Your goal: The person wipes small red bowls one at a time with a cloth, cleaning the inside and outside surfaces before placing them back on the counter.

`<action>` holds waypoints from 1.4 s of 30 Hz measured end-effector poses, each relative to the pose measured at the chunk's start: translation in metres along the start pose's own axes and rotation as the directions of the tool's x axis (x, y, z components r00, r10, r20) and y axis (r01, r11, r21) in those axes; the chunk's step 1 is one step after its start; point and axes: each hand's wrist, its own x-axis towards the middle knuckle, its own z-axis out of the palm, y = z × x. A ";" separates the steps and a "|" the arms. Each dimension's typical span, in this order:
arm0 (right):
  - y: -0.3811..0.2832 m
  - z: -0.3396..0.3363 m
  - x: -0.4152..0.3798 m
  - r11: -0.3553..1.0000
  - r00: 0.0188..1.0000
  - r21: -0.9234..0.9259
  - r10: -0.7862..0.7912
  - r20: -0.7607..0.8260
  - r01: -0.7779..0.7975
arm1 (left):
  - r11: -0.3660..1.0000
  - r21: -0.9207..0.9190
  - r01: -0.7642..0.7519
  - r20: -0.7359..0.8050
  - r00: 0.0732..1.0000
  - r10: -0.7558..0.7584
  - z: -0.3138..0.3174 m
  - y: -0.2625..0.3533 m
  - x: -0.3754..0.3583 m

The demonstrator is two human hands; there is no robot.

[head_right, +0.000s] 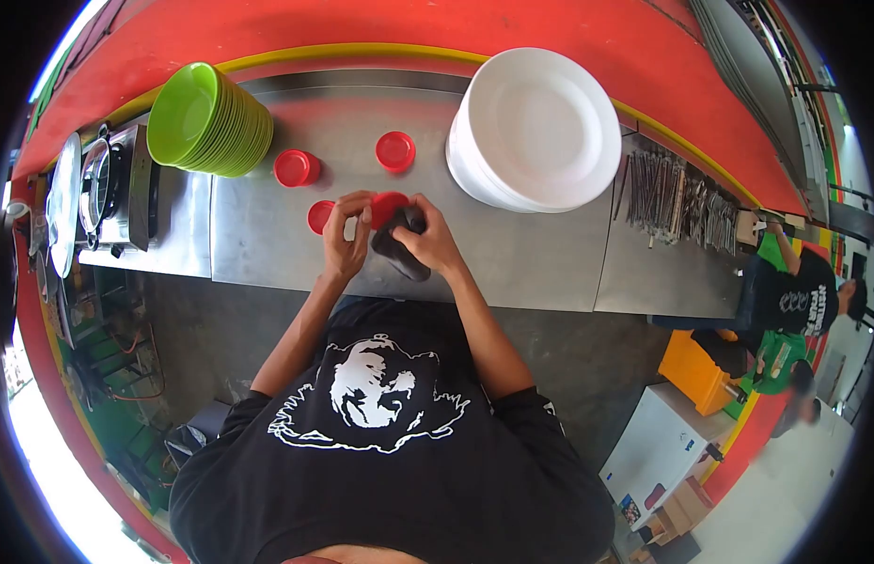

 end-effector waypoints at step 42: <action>-0.067 0.183 -0.076 0.993 0.993 -0.069 -0.089 0.077 0.094 | 0.832 -0.383 0.401 0.144 0.916 -0.375 -0.144 0.025 -0.027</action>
